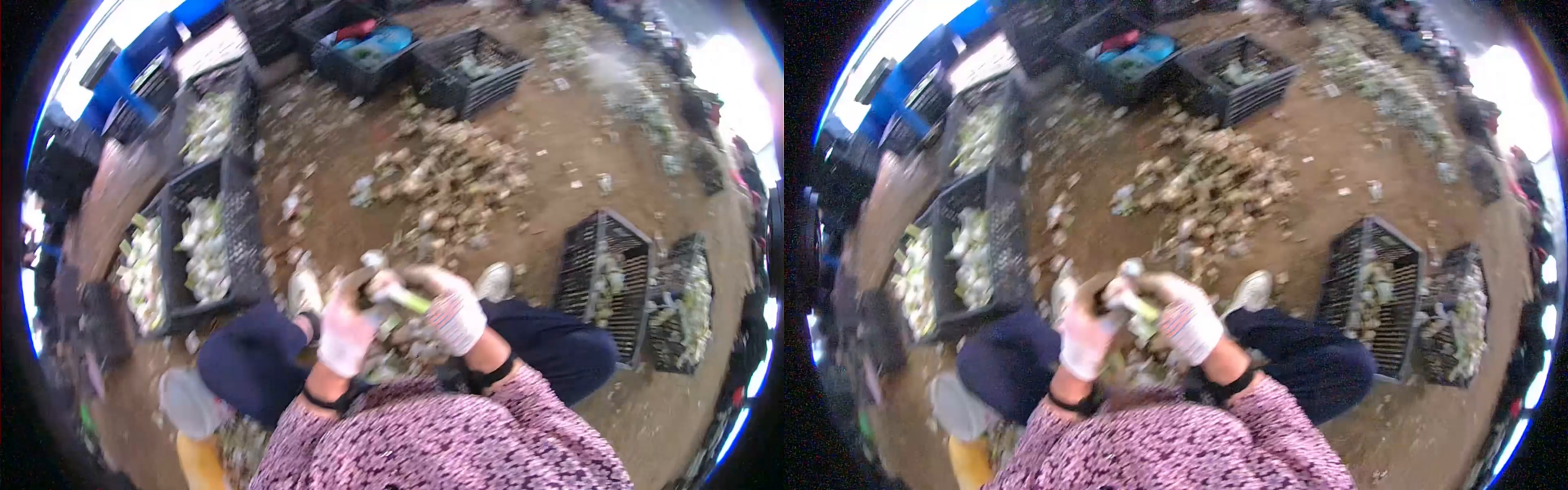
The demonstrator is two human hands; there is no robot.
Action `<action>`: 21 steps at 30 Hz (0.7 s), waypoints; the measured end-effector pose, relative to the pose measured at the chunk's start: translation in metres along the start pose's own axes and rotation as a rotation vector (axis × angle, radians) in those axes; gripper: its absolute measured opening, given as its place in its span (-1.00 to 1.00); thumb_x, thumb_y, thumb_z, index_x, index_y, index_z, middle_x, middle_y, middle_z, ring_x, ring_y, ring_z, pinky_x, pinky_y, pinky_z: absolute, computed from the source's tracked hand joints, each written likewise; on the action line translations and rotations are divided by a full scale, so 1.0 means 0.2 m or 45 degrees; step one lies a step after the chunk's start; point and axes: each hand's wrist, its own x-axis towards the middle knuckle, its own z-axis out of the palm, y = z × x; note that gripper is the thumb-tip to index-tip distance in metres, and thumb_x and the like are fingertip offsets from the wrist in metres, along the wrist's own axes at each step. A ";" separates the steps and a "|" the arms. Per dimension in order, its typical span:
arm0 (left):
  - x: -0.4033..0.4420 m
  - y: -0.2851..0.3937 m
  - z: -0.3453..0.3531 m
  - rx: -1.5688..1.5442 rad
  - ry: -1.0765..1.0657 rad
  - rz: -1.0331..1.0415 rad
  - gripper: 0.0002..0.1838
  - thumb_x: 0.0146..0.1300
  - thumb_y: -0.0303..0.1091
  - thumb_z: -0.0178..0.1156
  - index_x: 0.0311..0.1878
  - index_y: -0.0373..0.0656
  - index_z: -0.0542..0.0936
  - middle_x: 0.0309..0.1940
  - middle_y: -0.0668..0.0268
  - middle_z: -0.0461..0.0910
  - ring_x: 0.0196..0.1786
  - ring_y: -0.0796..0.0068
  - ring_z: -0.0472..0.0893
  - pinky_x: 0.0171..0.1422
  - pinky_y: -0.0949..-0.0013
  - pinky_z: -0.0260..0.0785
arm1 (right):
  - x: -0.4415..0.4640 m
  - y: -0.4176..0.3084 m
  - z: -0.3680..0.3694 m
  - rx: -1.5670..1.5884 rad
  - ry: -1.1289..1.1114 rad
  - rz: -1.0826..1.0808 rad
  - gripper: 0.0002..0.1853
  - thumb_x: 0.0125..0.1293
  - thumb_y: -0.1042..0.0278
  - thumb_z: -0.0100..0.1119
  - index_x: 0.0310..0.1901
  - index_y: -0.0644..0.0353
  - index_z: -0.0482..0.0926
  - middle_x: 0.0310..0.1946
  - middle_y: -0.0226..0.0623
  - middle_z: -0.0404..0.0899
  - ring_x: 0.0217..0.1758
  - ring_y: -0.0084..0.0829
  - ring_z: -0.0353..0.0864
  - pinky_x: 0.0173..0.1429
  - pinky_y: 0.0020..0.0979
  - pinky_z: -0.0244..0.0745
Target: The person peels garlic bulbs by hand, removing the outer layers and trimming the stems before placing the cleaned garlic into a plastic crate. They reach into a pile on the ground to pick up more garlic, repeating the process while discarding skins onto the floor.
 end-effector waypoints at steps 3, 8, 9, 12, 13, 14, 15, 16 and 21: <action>0.01 0.05 -0.01 0.055 -0.122 -0.024 -0.38 0.08 -0.63 0.39 0.26 -0.34 0.48 0.02 0.24 0.63 0.08 0.52 0.60 0.23 0.42 0.44 | 0.02 0.04 -0.05 -0.204 0.022 -0.497 -0.53 0.06 0.34 0.42 0.05 0.17 0.60 -0.14 -0.12 0.67 -0.04 -0.07 0.68 0.07 -0.23 0.58; 0.00 -0.08 -0.01 -0.306 -0.219 -0.177 -0.35 0.03 -0.73 0.39 0.26 -0.30 0.49 0.00 0.30 0.64 0.00 0.50 0.62 0.17 0.39 0.49 | 0.01 -0.17 -0.09 -0.668 -0.159 -0.245 -0.66 0.09 0.32 0.38 -0.06 0.13 0.64 -0.17 -0.13 0.68 -0.10 -0.07 0.69 -0.04 -0.22 0.60; -0.01 -0.04 -0.01 -0.324 -0.211 -0.233 -0.36 0.03 -0.73 0.40 0.25 -0.30 0.49 -0.01 0.30 0.64 0.00 0.50 0.62 0.17 0.38 0.50 | 0.02 -0.20 -0.09 -0.832 -0.239 -0.144 -0.71 0.10 0.33 0.35 -0.10 0.12 0.64 -0.19 -0.12 0.68 -0.13 -0.04 0.68 -0.07 -0.20 0.60; -0.03 -0.05 -0.02 -0.367 -0.196 -0.232 -0.39 0.05 -0.66 0.45 0.22 -0.31 0.51 0.00 0.26 0.65 0.01 0.48 0.64 0.16 0.37 0.51 | 0.04 -0.08 -0.06 -0.775 -0.151 0.037 -0.77 0.13 0.35 0.28 -0.15 0.16 0.62 -0.21 -0.07 0.66 -0.15 -0.01 0.67 -0.08 -0.16 0.59; -0.04 -0.06 -0.01 -0.615 -0.217 -0.177 -0.39 0.06 -0.61 0.48 0.22 -0.32 0.51 0.01 0.23 0.65 0.02 0.46 0.64 0.16 0.36 0.51 | 0.08 -0.04 -0.07 -0.783 -0.217 0.266 -0.75 0.15 0.33 0.26 -0.13 0.17 0.61 -0.20 -0.05 0.66 -0.15 0.04 0.67 -0.07 -0.13 0.58; -0.05 -0.06 0.00 -0.863 -0.233 -0.119 -0.39 0.07 -0.56 0.50 0.21 -0.33 0.51 0.02 0.20 0.66 0.03 0.45 0.65 0.17 0.36 0.52 | 0.10 0.04 -0.07 -0.805 -0.163 0.411 -0.71 0.17 0.32 0.24 -0.07 0.19 0.62 -0.18 0.01 0.65 -0.08 0.02 0.66 -0.02 -0.17 0.58; -0.06 0.04 0.00 -0.639 -0.160 -0.074 -0.42 0.12 -0.47 0.50 0.19 -0.36 0.50 0.03 0.14 0.65 0.04 0.42 0.65 0.17 0.36 0.51 | 0.09 0.15 -0.07 -0.731 -0.100 0.398 -0.67 0.20 0.30 0.24 0.00 0.19 0.61 -0.12 -0.02 0.66 -0.02 -0.05 0.66 0.03 -0.22 0.58; -0.02 0.02 -0.01 -0.480 -0.176 -0.009 -0.47 0.17 -0.44 0.46 0.17 -0.39 0.50 0.01 0.13 0.66 0.04 0.41 0.66 0.17 0.36 0.51 | 0.07 0.27 -0.04 -0.634 -0.065 0.387 -0.62 0.22 0.28 0.24 0.07 0.19 0.59 -0.07 -0.06 0.66 0.05 -0.13 0.65 0.09 -0.26 0.57; 0.00 -0.07 -0.01 -0.301 -0.054 0.064 -0.47 0.10 -0.36 0.51 0.13 -0.26 0.57 0.04 0.18 0.64 0.09 0.37 0.61 0.19 0.33 0.47 | -0.02 -0.04 -0.02 1.066 -0.201 0.311 -0.33 0.28 0.23 0.28 0.37 0.32 0.34 0.18 -0.29 0.52 0.23 -0.42 0.50 0.29 -0.37 0.44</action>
